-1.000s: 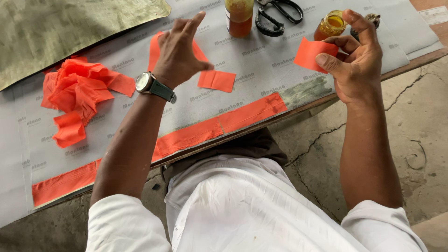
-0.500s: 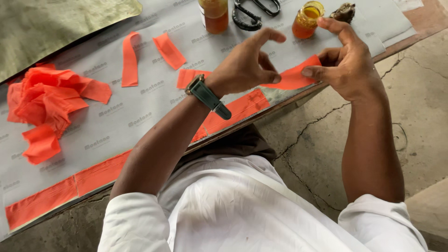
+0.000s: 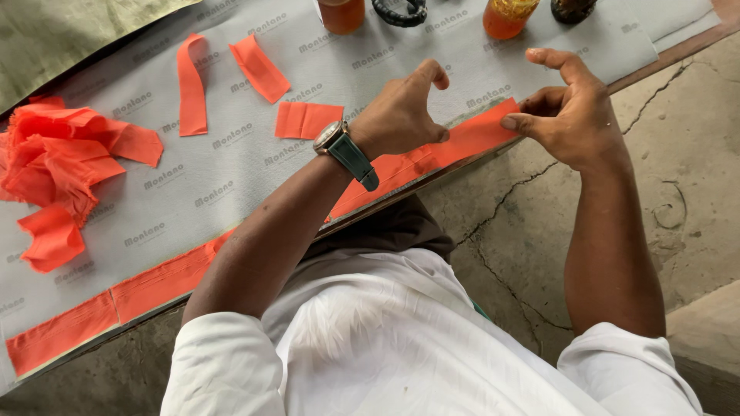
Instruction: The person picks up orange paper strips from the table, dips or coats them using paste from a small jar, and presses them one at a time onto a long orange band laid along the table edge, smoothing each strip down by hand. Scissors, a bottle of liquid, and a pile of cut strips sit on the work surface.
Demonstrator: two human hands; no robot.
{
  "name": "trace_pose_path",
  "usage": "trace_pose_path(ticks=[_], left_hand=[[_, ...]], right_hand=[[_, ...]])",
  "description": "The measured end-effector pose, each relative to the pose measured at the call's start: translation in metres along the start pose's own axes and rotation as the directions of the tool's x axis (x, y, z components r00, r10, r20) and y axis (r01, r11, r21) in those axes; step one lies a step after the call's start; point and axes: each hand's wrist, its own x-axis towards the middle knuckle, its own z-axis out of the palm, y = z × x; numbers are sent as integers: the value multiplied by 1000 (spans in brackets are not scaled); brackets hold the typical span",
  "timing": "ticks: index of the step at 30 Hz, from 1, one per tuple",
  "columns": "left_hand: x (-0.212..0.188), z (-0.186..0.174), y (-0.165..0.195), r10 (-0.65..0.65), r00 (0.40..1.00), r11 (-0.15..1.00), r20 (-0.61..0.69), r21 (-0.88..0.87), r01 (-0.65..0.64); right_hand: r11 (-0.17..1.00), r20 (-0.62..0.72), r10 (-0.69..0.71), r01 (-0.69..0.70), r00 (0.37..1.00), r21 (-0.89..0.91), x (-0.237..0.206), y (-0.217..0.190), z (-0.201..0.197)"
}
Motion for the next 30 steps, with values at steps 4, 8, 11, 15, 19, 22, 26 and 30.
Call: trace_pose_path(ticks=[4, 8, 11, 15, 19, 22, 26, 30], left_hand=[[4, 8, -4, 23, 999, 997, -32, 70, -21], [7, 13, -6, 61, 997, 992, -43, 118, -56], [10, 15, -8, 69, 997, 987, -34, 147, -64], [12, 18, -12, 159, 985, 972, -66, 185, -144], [13, 22, -15, 188, 980, 962, -71, 213, -169], [14, 22, -17, 211, 974, 957, -84, 220, -188], [14, 20, -17, 236, 967, 953, -92, 217, -212], [13, 23, -12, 157, 985, 954, -66, 267, -134]], right_hand=[[998, -3, -53, 53, 999, -31, 0, 5, 5], [999, -17, 7, -7, 1000, -41, 1, 7, 9], [998, -23, 16, -17, 1000, -56, 2, 6, 10], [998, -24, -2, 0, 1000, -65, 2, 5, 10], [997, -20, 2, -3, 1000, -71, 3, 4, 11], [995, -35, 6, -10, 999, -104, 4, 4, 12], [989, -49, 30, -36, 998, -141, 6, 3, 14], [966, -77, -93, 71, 993, -248, 8, 4, 19]])
